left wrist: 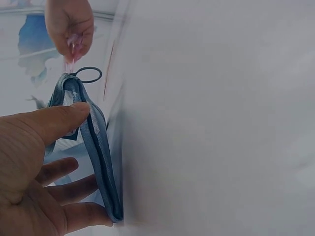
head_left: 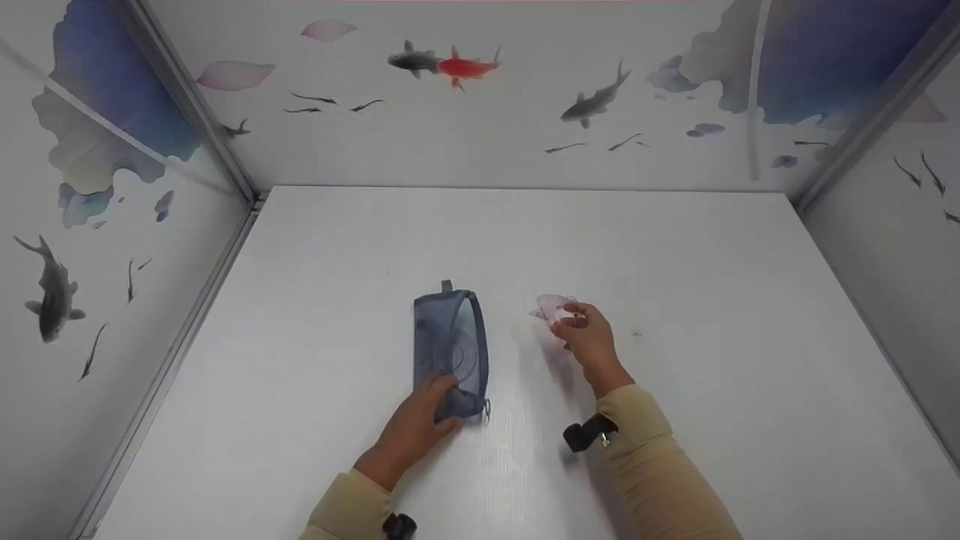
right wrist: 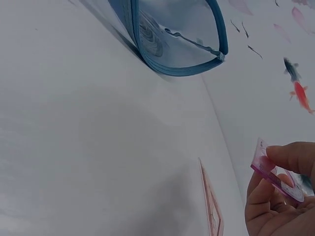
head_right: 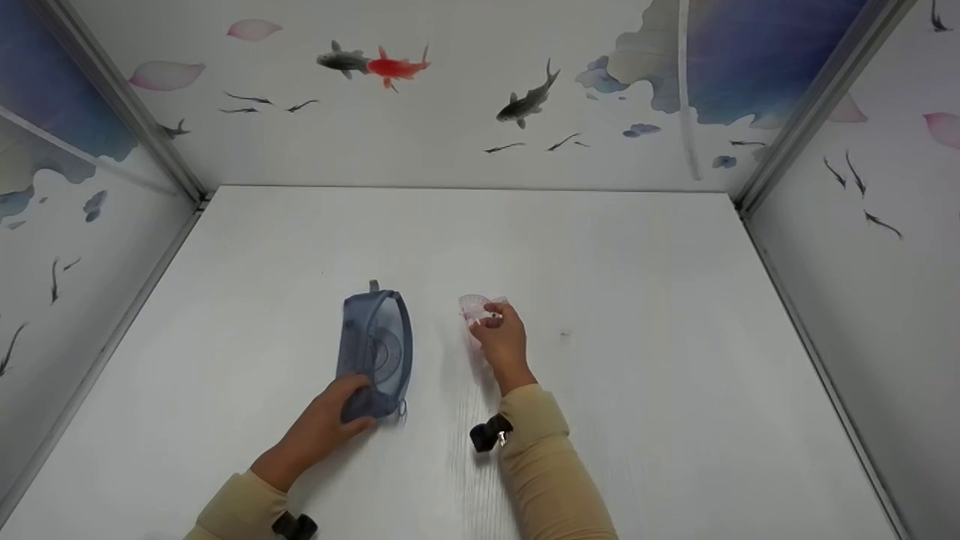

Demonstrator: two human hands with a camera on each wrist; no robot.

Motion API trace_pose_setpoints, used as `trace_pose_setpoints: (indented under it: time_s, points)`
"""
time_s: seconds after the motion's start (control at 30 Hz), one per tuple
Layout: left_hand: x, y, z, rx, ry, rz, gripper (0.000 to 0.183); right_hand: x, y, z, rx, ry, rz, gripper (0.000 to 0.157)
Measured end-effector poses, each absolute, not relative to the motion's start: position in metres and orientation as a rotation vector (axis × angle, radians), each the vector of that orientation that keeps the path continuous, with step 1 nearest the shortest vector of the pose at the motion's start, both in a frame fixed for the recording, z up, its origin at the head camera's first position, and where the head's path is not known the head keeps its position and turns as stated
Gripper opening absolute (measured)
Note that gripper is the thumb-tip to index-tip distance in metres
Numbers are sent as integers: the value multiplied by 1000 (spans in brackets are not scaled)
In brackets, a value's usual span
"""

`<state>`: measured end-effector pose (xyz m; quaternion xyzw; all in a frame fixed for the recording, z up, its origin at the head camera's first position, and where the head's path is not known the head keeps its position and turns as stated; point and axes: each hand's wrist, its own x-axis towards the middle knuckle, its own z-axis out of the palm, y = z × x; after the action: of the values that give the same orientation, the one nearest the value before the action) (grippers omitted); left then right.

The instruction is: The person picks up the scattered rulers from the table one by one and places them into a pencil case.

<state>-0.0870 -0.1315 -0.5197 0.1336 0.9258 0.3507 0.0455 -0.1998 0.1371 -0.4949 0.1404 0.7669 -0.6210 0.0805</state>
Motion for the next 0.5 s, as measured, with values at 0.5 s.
trace_pose_setpoints:
  time_s: [0.5]
  points:
    - [-87, -132, -519, 386, 2831, 1050, 57, -199, 112, -494, 341, 2363, -1811, 42]
